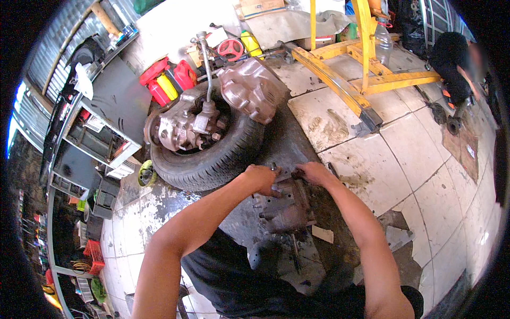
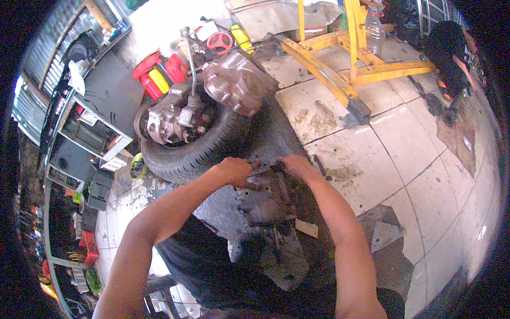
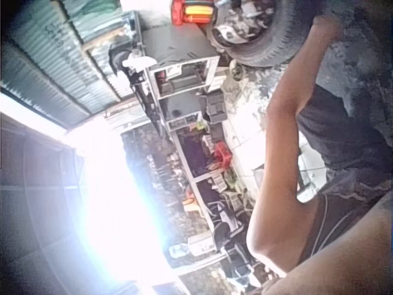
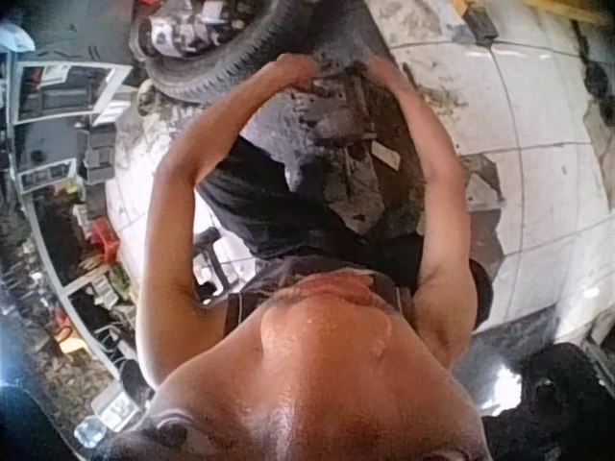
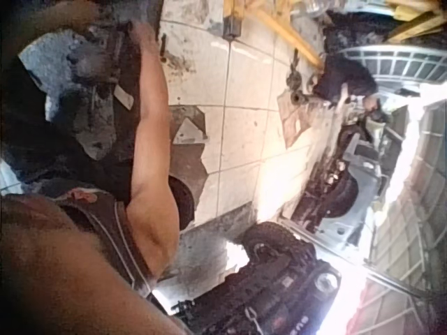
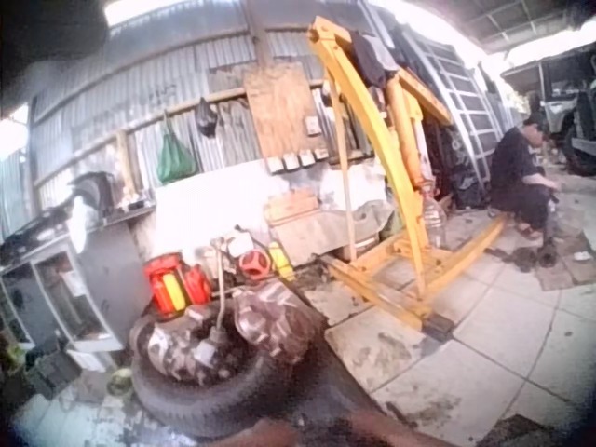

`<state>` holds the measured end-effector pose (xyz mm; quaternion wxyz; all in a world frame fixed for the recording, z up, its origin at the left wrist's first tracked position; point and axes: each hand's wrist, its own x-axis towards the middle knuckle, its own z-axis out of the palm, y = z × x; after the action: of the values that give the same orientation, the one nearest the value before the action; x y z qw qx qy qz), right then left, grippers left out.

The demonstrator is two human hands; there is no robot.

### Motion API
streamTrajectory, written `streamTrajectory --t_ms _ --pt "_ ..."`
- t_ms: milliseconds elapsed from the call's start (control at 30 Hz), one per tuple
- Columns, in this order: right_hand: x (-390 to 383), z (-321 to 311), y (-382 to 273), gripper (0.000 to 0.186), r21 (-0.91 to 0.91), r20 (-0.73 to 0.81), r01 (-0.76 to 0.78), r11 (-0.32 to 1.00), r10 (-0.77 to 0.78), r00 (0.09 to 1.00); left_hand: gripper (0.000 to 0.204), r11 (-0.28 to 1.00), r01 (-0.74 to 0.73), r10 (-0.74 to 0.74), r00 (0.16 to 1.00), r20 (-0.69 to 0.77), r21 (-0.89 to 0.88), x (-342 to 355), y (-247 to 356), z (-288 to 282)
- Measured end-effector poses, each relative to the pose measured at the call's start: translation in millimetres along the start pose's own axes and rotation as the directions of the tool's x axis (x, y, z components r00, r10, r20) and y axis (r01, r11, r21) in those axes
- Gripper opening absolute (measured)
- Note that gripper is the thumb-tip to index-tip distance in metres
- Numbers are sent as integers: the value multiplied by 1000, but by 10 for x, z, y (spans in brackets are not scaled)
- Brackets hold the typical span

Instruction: The person sits on the floor and uses a metal file to manually smooth and shape the surface of a heavy, dark mechanical component. The person repeatedly repositions the part and applies pressure with the file to remove material from specific areas.

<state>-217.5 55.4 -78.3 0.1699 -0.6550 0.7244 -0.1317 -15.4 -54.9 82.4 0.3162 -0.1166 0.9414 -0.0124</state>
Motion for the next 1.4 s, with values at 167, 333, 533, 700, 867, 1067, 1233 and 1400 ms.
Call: streamTrajectory --t_ms 167,333,533,700,867,1067,1233,1400 --pt "38 -61 -48 48 -60 1 62 996 -62 998 110 999 26 -23 996 83 -30 -13 -2 -91" --pt "102 -90 84 39 -36 -20 103 994 -104 994 101 997 -38 34 998 -48 -67 -74 -79 -4" --pt "-25 37 73 39 -1 -197 120 993 -118 973 99 999 -16 16 1000 -12 -47 -136 -28 -64" --pt "-27 -53 -57 42 27 -114 118 993 -115 987 98 996 -23 24 1000 11 -88 -196 -72 -70" --pt "73 -195 146 33 59 125 -35 998 28 992 97 992 -50 46 998 -35 -112 -103 -157 -5" --pt "-12 -263 173 39 275 -21 56 960 -52 998 94 992 -37 33 999 -41 -120 -148 -200 54" --pt "-79 -182 81 38 446 -102 -57 893 114 988 94 992 -42 41 999 -8 -120 -147 -163 -38" --pt "-98 78 21 36 384 -263 2 924 107 959 100 999 -10 9 1000 -14 -54 -163 -66 -23"
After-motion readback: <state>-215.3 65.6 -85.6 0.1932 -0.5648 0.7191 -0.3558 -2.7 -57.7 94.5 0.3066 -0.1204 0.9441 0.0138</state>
